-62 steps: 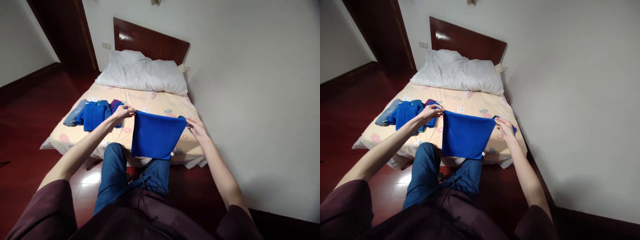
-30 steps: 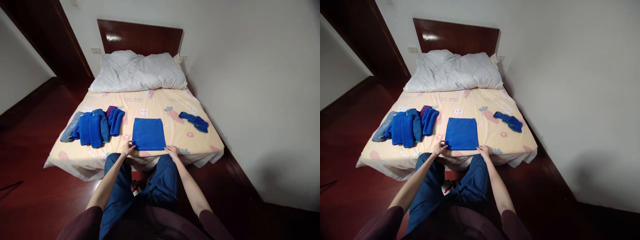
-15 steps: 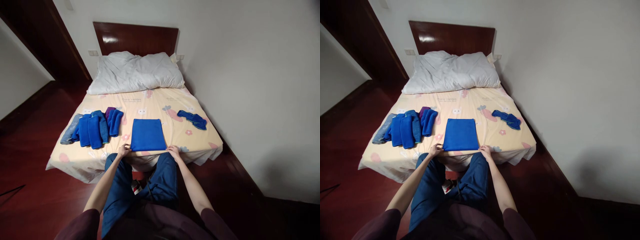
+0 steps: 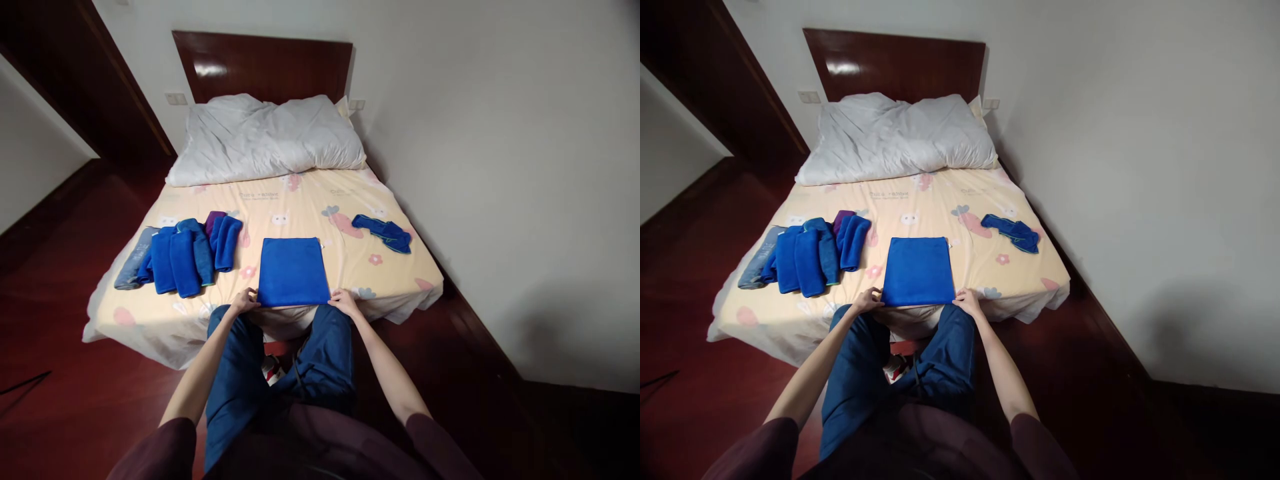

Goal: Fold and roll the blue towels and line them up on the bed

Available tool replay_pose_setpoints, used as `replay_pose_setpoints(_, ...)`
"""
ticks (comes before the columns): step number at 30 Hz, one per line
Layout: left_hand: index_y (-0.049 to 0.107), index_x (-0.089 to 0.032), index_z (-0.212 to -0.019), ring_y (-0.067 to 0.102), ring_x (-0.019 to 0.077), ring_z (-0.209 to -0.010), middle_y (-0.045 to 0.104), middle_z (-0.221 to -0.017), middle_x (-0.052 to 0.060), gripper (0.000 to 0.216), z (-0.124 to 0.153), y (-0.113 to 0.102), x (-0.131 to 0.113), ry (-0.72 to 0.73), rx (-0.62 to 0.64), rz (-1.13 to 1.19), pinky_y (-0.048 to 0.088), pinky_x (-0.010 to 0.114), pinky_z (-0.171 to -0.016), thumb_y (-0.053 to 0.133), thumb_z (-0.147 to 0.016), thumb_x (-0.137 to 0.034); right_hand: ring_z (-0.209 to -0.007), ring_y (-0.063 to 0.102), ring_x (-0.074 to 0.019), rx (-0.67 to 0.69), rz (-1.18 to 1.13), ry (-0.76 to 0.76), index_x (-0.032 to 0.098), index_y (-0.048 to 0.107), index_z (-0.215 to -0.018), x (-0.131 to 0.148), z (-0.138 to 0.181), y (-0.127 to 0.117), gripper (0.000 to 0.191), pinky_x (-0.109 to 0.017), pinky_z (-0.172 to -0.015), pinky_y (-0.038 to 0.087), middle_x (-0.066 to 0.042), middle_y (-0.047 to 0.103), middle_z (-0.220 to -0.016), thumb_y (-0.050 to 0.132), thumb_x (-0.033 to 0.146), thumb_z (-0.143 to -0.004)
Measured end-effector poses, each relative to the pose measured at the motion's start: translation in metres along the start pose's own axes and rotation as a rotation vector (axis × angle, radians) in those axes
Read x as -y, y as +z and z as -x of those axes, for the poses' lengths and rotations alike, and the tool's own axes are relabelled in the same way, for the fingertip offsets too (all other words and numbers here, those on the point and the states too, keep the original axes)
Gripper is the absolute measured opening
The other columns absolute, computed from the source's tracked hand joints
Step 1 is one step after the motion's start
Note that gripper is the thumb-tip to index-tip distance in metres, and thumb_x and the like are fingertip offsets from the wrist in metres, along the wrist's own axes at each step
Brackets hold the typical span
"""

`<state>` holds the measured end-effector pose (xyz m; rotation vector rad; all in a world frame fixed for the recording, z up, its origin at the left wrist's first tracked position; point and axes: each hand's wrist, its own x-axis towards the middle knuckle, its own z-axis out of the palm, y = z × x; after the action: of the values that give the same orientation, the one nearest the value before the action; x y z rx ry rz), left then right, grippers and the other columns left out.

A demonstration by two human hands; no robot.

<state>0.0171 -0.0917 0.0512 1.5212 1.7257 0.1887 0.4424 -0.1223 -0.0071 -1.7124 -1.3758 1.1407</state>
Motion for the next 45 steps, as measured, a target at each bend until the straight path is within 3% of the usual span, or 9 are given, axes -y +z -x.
replay_pose_setpoints(6,0.062,-0.024,-0.090,0.076,0.0241,-0.090,0.075,-0.072,-0.002,0.037,-0.003,0.000,0.004,0.020,0.014,-0.064,0.055,0.029,-0.086,0.082,-0.060,-0.025,-0.073,0.072,-0.0236,0.020,-0.021,0.043,0.022,0.062,-0.064,0.005,0.001,-0.001,0.029,-0.032,-0.074,0.055,-0.002,0.073,-0.067,0.088,0.027,-0.052)
replay_pose_setpoints(11,0.061,-0.023,-0.096,0.076,0.0281,-0.098,0.077,-0.080,0.003,0.042,-0.007,0.004,0.008,0.031,0.001,-0.094,0.054,0.032,-0.089,0.084,-0.061,-0.028,-0.066,0.069,-0.0212,-0.012,-0.047,0.088,0.021,0.060,-0.070,0.016,-0.013,0.002,0.037,-0.028,-0.064,0.052,0.001,0.068,-0.061,0.091,0.033,-0.054)
replay_pose_setpoints(18,0.058,-0.025,-0.107,0.076,0.0244,-0.090,0.077,-0.079,-0.002,0.043,-0.015,-0.001,0.014,0.022,0.066,-0.019,0.056,0.031,-0.087,0.079,-0.070,-0.029,-0.077,0.072,-0.0204,-0.131,-0.030,0.104,0.022,0.061,-0.072,0.040,-0.090,0.015,0.034,-0.028,-0.072,0.056,0.000,0.072,-0.072,0.090,0.037,-0.062)
replay_pose_setpoints(20,0.057,-0.026,-0.109,0.075,0.0264,-0.093,0.076,-0.084,0.000,0.043,-0.011,0.005,0.017,0.054,0.005,-0.071,0.055,0.034,-0.088,0.079,-0.073,-0.027,-0.077,0.073,-0.0217,-0.157,-0.005,0.116,0.021,0.062,-0.073,0.047,-0.120,0.019,0.032,-0.029,-0.072,0.056,-0.002,0.073,-0.074,0.089,0.034,-0.062)
replay_pose_setpoints(25,0.062,-0.028,-0.102,0.066,0.0334,-0.104,0.069,-0.101,0.013,0.010,0.026,0.060,0.005,0.304,-0.359,-0.240,0.050,0.048,-0.095,0.054,-0.095,-0.025,-0.088,0.075,-0.0240,-0.210,0.087,0.127,0.021,0.065,-0.077,0.064,-0.193,0.023,0.022,-0.031,-0.082,0.058,-0.005,0.076,-0.081,0.085,0.026,-0.069)
replay_pose_setpoints(29,0.066,-0.030,-0.104,0.063,0.0334,-0.104,0.066,-0.106,0.014,0.022,0.050,0.130,-0.039,0.547,-0.126,-0.228,0.050,0.051,-0.090,0.046,-0.099,-0.025,-0.099,0.074,-0.0260,-0.248,0.197,0.129,0.020,0.069,-0.079,0.072,-0.235,0.024,0.014,-0.034,-0.093,0.055,-0.007,0.077,-0.088,0.081,0.025,-0.075)
replay_pose_setpoints(33,0.061,-0.029,-0.133,0.056,0.0334,-0.125,0.061,-0.135,0.016,0.047,0.032,0.179,-0.089,0.746,0.036,-0.278,0.048,0.053,-0.101,0.044,-0.093,-0.010,-0.098,0.073,-0.0253,-0.251,0.286,0.138,0.019,0.070,-0.075,0.072,-0.259,0.029,0.011,-0.031,-0.092,0.053,-0.009,0.078,-0.088,0.078,0.023,-0.081)
replay_pose_setpoints(37,0.057,-0.023,-0.141,0.052,0.0339,-0.133,0.055,-0.144,0.018,0.059,-0.004,0.191,-0.117,0.832,0.070,-0.454,0.046,0.051,-0.106,0.049,-0.086,-0.002,-0.092,0.073,-0.0235,-0.235,0.334,0.140,0.019,0.068,-0.069,0.071,-0.271,0.033,0.016,-0.029,-0.086,0.053,-0.006,0.076,-0.080,0.078,0.024,-0.081)
replay_pose_setpoints(45,0.063,-0.017,-0.123,0.058,0.0256,-0.116,0.066,-0.118,0.011,0.030,-0.016,0.185,-0.129,0.927,0.088,-0.623,0.048,0.038,-0.095,0.050,-0.097,-0.010,-0.075,0.072,-0.0143,-0.204,0.250,0.081,0.016,0.073,-0.085,0.072,-0.289,0.031,0.009,-0.021,-0.070,0.055,-0.001,0.075,-0.080,0.077,0.015,-0.077)
